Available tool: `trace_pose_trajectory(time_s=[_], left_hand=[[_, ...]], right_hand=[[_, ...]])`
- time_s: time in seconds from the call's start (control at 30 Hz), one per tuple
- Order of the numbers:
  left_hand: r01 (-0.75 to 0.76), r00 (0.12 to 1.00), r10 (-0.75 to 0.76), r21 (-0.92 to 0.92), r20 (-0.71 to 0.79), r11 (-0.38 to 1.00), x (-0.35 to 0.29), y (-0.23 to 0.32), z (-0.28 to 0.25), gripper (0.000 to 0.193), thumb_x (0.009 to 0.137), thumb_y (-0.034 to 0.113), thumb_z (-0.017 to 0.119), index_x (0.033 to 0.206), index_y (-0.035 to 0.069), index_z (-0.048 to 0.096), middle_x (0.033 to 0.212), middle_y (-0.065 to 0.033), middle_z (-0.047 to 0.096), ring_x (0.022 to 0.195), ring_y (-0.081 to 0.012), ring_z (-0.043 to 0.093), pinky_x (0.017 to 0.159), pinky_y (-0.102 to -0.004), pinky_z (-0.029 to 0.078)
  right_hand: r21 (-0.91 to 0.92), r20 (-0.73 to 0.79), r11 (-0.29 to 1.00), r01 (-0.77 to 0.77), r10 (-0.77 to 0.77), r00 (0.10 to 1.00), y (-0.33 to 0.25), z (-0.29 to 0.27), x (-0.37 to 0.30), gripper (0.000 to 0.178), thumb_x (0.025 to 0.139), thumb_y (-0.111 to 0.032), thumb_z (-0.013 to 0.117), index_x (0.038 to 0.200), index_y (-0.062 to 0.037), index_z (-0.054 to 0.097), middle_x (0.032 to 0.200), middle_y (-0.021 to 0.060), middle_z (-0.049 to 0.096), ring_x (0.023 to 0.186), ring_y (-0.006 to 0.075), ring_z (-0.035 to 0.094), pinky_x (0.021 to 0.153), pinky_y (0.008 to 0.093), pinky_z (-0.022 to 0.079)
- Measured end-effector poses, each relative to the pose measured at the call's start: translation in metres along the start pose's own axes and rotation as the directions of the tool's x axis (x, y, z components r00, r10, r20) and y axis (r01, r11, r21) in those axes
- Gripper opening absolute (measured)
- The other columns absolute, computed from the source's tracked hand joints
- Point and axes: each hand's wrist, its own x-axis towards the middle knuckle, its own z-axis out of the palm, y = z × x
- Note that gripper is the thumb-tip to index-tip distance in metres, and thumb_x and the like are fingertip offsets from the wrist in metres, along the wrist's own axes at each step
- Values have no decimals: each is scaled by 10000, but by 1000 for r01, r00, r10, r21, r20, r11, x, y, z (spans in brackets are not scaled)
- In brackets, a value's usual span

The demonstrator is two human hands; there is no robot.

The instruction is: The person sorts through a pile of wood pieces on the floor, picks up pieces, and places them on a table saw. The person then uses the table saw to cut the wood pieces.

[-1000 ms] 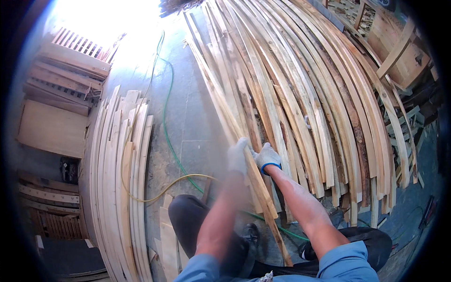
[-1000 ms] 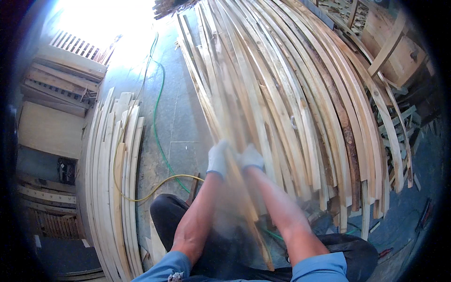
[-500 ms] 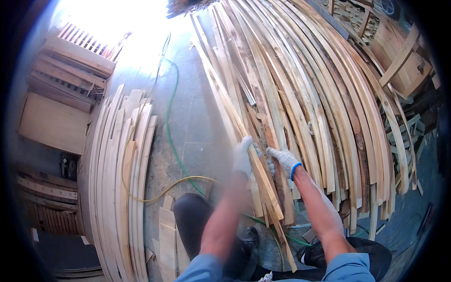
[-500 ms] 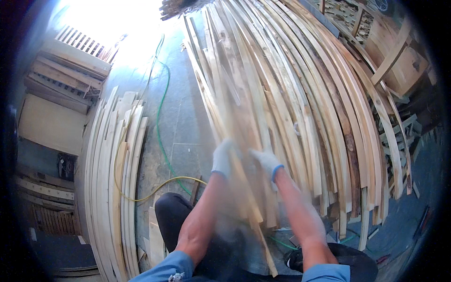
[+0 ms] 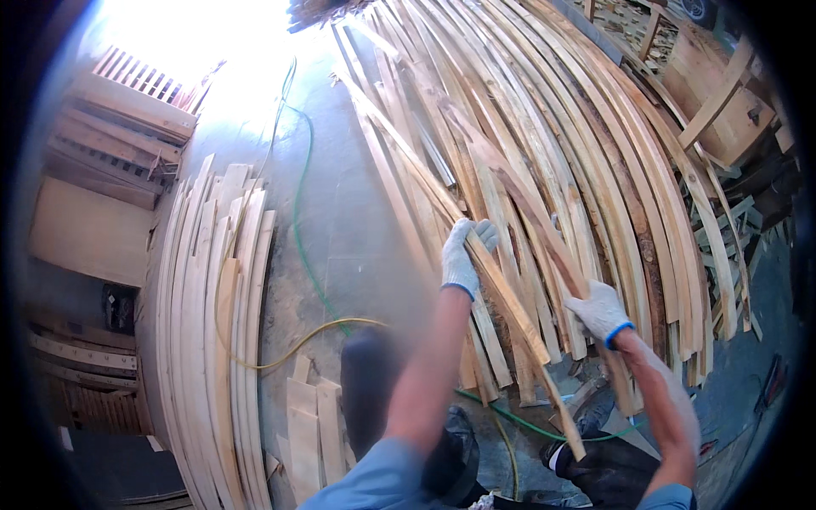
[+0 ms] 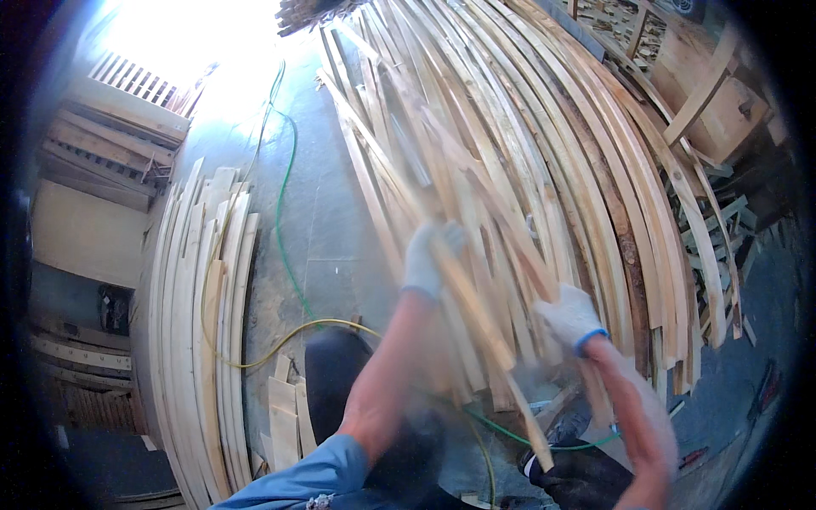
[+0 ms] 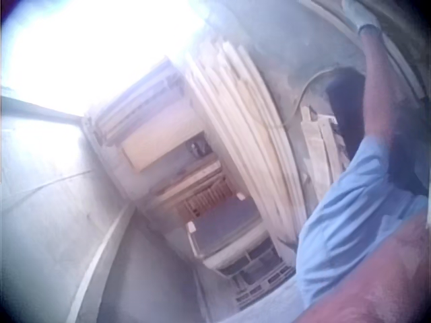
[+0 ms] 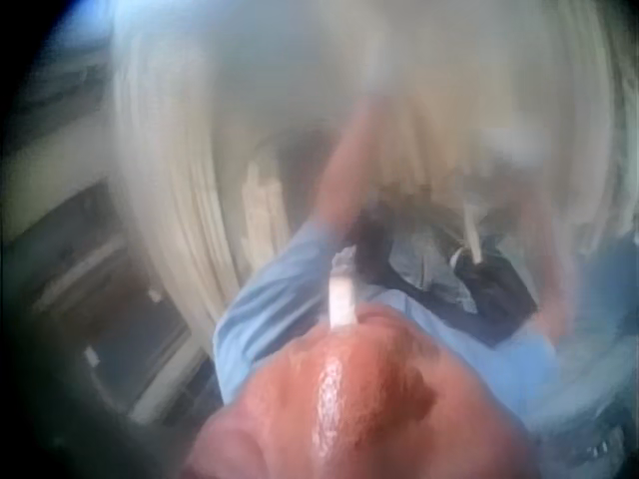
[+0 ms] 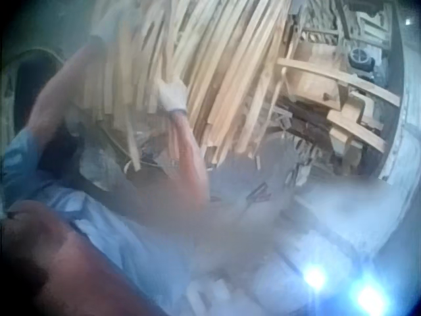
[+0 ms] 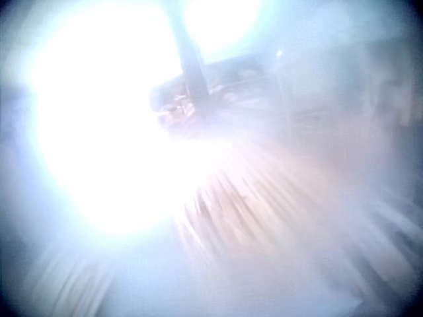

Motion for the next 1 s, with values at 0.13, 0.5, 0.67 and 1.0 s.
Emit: trace_pose_trajectory(time_s=[0.13,0.5,0.67,1.0], left_hand=[[16,999,-14,-39,43,999,0,-18,46,504,1034,315,681,1325,-88,594,1291,-247,693,1133,-363,720,1016,-474,608],[50,995,-53,33,84,998,6,-37,47,570,1062,407,594,1384,-63,583,1348,-214,677,1219,-367,672,1104,-500,527],[161,980,-154,-48,125,986,8,-41,49,488,1028,378,697,1284,-32,631,1219,-197,720,1081,-337,715,995,-500,599],[325,939,-316,-47,134,945,-38,-109,68,360,992,188,725,1298,21,633,1109,-138,728,991,-305,726,936,-471,623]], right_hand=[[-336,5,942,1,1,1000,21,-83,-78,443,886,-377,706,1102,8,735,962,266,742,961,445,737,859,480,579],[-573,-32,804,-159,172,985,199,-115,-319,451,835,-426,809,1020,-42,660,719,216,650,699,468,681,681,513,537],[-485,-120,875,7,-75,990,205,-99,-307,437,820,-366,802,1084,-46,664,837,210,667,788,448,686,709,518,527],[-511,-229,859,17,-155,961,35,-46,-132,842,782,-455,853,1418,8,554,1277,289,666,1171,459,665,991,535,542]])
